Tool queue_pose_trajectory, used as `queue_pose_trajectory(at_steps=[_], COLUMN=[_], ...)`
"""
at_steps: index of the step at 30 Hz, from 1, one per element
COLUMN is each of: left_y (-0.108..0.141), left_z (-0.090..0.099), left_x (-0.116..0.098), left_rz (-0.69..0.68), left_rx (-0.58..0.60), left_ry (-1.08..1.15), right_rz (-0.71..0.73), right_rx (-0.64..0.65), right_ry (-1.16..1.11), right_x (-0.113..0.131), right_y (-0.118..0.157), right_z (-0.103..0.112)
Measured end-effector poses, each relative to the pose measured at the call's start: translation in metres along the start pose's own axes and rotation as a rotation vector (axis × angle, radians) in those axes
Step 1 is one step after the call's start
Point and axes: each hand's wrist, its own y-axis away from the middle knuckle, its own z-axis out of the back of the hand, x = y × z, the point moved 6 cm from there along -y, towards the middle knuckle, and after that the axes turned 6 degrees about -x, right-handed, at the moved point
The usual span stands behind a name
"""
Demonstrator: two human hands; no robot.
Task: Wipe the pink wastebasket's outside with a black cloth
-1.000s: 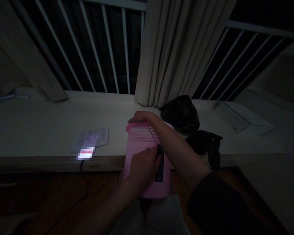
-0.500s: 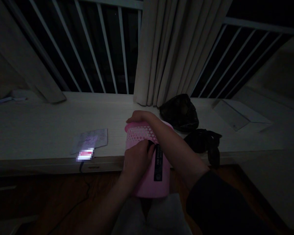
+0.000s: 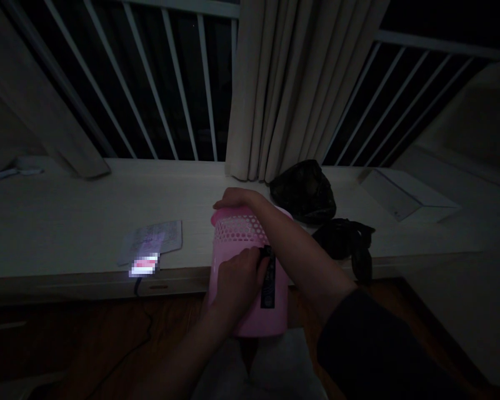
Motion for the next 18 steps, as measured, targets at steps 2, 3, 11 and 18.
queue_pose_trajectory(at_steps=[2, 3, 11, 18], left_y=[0.0, 0.0, -0.002, -0.003], left_z=[-0.001, -0.002, -0.002, -0.001], left_x=[0.002, 0.002, 0.006, 0.011], left_rz=[0.008, 0.004, -0.001, 0.004], left_rx=[-0.007, -0.008, -0.037, -0.062], left_ry=[0.001, 0.003, 0.033, 0.048], right_rz=[0.014, 0.016, -0.032, 0.01], right_rx=[0.017, 0.032, 0.09, 0.056], right_ry=[-0.019, -0.028, -0.048, -0.083], right_x=[-0.002, -0.004, -0.029, -0.023], right_y=[0.007, 0.011, 0.02, 0.019], right_z=[0.005, 0.007, 0.012, 0.007])
